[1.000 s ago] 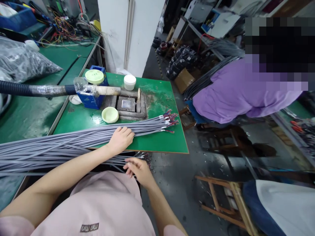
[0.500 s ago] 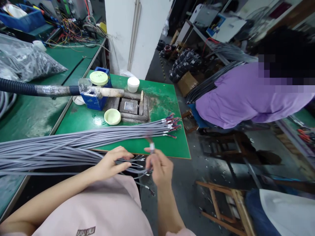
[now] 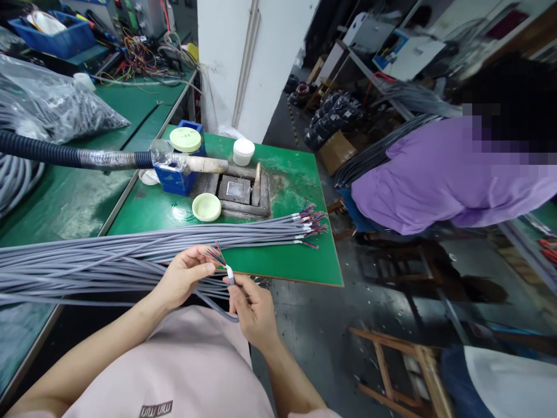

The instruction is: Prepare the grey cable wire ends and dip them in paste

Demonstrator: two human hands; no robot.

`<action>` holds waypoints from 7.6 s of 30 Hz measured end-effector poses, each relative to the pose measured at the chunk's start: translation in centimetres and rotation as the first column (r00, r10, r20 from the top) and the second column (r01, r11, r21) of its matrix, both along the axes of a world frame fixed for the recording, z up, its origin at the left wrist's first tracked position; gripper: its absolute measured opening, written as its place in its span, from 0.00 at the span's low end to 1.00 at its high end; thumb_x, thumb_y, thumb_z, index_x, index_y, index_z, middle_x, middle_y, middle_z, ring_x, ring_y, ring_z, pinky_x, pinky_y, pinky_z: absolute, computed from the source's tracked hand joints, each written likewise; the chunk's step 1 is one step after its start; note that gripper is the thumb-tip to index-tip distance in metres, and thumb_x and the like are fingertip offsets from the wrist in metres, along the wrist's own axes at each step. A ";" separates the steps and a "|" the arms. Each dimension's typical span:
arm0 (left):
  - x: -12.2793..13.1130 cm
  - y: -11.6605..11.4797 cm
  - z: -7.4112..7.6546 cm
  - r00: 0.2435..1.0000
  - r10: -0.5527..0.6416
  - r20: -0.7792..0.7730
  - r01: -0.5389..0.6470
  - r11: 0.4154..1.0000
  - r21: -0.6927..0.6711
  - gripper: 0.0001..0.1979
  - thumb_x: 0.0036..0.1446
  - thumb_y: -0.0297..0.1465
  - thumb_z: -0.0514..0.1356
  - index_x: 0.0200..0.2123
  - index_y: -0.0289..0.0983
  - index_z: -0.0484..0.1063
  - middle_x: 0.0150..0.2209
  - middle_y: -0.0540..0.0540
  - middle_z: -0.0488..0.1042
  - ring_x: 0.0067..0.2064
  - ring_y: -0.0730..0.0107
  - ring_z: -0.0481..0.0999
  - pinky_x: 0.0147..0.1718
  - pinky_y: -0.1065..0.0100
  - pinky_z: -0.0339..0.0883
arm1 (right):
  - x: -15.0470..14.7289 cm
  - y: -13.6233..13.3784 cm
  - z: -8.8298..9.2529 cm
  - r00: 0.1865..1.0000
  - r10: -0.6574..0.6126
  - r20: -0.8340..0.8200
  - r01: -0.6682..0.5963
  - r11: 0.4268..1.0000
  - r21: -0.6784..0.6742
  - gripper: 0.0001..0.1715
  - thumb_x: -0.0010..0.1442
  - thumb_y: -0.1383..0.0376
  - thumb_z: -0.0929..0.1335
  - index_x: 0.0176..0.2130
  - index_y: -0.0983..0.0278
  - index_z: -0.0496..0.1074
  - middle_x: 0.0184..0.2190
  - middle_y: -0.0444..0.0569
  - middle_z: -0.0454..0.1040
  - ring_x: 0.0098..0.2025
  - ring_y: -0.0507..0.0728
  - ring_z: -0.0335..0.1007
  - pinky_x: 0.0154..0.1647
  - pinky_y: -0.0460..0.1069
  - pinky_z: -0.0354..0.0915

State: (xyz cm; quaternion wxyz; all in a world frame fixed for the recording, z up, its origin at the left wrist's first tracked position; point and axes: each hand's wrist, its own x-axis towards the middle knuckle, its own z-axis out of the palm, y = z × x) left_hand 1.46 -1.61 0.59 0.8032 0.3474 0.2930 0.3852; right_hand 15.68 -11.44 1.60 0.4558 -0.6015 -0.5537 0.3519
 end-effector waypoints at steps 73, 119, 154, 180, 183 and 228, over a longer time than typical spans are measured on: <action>-0.3 0.9 -0.6 0.856 0.500 -0.134 -0.078 0.380 0.922 0.06 0.48 0.26 0.64 0.29 0.44 0.79 0.26 0.47 0.79 0.29 0.66 0.76 0.33 0.64 0.67 | -1.2 5.0 1.2 0.688 -0.018 -0.725 -0.175 0.966 -0.190 0.18 0.54 0.51 0.68 0.33 0.64 0.69 0.09 0.33 0.57 0.10 0.46 0.46 0.13 0.44 0.54; -6.5 3.7 -4.5 0.570 0.728 -0.381 0.140 0.370 0.918 0.04 0.58 0.27 0.57 0.35 0.37 0.73 0.29 0.48 0.77 0.32 0.68 0.71 0.35 0.65 0.59 | -1.5 22.7 0.7 0.391 0.276 0.878 -0.019 0.956 -0.292 0.15 0.59 0.61 0.63 0.36 0.62 0.77 0.36 0.52 0.79 0.39 0.58 0.73 0.34 0.47 0.58; -7.0 4.5 -4.4 0.455 0.797 -0.397 0.310 0.276 0.910 0.04 0.57 0.27 0.59 0.37 0.38 0.71 0.31 0.48 0.78 0.36 0.66 0.75 0.44 0.59 0.62 | 7.5 27.9 -0.4 0.400 0.108 0.910 0.375 0.887 -0.270 0.15 0.57 0.59 0.65 0.39 0.63 0.79 0.42 0.57 0.78 0.47 0.63 0.73 0.46 0.52 0.65; -6.5 4.3 -3.2 0.620 0.688 -0.377 -0.016 0.491 0.871 0.03 0.55 0.28 0.60 0.33 0.39 0.75 0.30 0.48 0.78 0.35 0.66 0.74 0.43 0.59 0.63 | 6.6 20.7 3.7 0.898 -0.059 0.437 0.100 0.992 -0.072 0.17 0.51 0.61 0.67 0.17 0.65 0.63 0.16 0.40 0.61 0.21 0.48 0.56 0.25 0.45 0.53; -4.8 4.2 -2.7 0.816 0.531 -0.228 -0.281 0.710 0.645 0.03 0.53 0.30 0.62 0.32 0.38 0.76 0.31 0.47 0.77 0.34 0.68 0.74 0.37 0.64 0.67 | 3.9 16.9 4.8 0.984 -0.005 0.175 0.014 0.998 -0.053 0.17 0.50 0.60 0.68 0.17 0.64 0.63 0.15 0.38 0.57 0.20 0.47 0.50 0.23 0.45 0.50; 1.0 1.4 -1.3 0.999 -0.029 0.045 0.021 0.987 0.158 0.15 0.49 0.41 0.66 0.25 0.33 0.78 0.24 0.47 0.75 0.29 0.69 0.71 0.35 0.66 0.65 | -1.0 10.5 7.9 0.721 0.110 0.684 -0.356 0.906 0.230 0.21 0.63 0.65 0.63 0.19 0.62 0.69 0.18 0.46 0.68 0.25 0.53 0.59 0.30 0.50 0.56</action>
